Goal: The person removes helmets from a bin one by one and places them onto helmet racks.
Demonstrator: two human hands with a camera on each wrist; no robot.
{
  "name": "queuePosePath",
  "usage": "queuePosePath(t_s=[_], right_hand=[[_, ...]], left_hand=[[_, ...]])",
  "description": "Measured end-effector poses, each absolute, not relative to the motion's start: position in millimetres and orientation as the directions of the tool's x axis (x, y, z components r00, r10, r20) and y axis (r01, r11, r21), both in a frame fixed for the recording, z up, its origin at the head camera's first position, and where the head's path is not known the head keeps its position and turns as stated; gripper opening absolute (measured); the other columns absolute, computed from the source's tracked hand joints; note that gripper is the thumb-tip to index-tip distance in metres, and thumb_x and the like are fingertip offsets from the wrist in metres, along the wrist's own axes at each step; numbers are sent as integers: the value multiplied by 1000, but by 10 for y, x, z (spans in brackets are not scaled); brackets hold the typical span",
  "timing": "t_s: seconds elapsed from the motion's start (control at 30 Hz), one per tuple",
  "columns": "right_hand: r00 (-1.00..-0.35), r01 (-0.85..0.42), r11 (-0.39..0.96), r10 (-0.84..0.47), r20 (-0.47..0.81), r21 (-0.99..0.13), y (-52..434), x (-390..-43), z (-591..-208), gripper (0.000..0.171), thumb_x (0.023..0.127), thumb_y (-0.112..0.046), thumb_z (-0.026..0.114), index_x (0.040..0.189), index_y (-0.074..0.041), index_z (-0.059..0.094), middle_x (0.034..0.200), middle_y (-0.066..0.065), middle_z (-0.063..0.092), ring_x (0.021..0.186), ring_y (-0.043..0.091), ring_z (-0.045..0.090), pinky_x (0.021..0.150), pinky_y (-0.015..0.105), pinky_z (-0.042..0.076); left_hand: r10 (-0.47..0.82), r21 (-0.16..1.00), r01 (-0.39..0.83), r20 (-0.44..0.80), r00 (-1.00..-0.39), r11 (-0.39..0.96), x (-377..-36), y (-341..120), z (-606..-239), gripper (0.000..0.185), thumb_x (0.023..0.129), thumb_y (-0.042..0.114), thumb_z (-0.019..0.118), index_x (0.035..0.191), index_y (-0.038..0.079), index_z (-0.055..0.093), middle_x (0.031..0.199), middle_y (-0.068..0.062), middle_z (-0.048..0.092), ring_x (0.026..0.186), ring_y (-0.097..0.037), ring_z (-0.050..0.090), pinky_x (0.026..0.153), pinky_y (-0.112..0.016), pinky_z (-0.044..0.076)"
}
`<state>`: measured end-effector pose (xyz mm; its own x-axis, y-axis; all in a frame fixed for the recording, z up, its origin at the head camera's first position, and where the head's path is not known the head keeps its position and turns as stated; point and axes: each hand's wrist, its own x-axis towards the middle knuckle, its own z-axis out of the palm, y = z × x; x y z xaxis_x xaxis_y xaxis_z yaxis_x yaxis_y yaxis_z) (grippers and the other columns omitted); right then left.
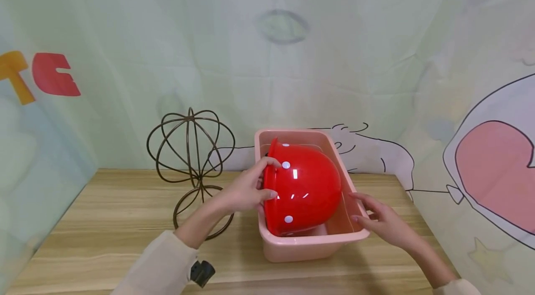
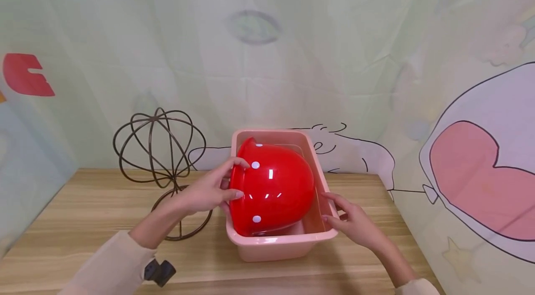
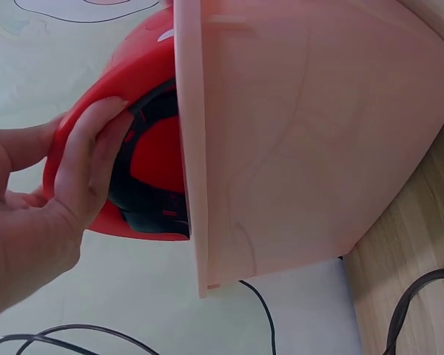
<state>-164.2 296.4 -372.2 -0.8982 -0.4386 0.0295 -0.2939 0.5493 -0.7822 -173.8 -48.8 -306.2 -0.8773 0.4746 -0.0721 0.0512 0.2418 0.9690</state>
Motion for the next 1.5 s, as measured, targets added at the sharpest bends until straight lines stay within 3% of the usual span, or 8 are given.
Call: queuePosePath(t_s=[0.43,0.87,1.5], right_hand=[[-908,-281,549,-417,34,-787,2952,-1624,-3727,54,88,-19,62,134,-2,40,127,23,47,98,32,54,68,27,54],[-905,-291,535,-423,47,-793,2939,-1614,-3726,55,88,-18,61,135,-1,38,131,25,43,104,40,51,70,31,55],[-900,-344,564,-427,92,-751,2955,-1627,-3752,54,88,-19,62,134,0,40,130,24,46,107,41,50,73,32,54]], left_hand=[[405,980,32,-51,-913,195,-1754,-553,-3054,45,84,-6,58,123,12,42,109,-15,50,81,-27,59,57,-35,55],[365,988,41,-17,-931,150,-1752,-606,-3018,43,87,-4,56,125,10,42,103,-16,56,76,-26,61,57,-34,55],[385,991,131,105,-917,41,-1652,-735,-2710,44,88,-7,52,128,3,37,105,-22,52,80,-29,61,59,-39,55]])
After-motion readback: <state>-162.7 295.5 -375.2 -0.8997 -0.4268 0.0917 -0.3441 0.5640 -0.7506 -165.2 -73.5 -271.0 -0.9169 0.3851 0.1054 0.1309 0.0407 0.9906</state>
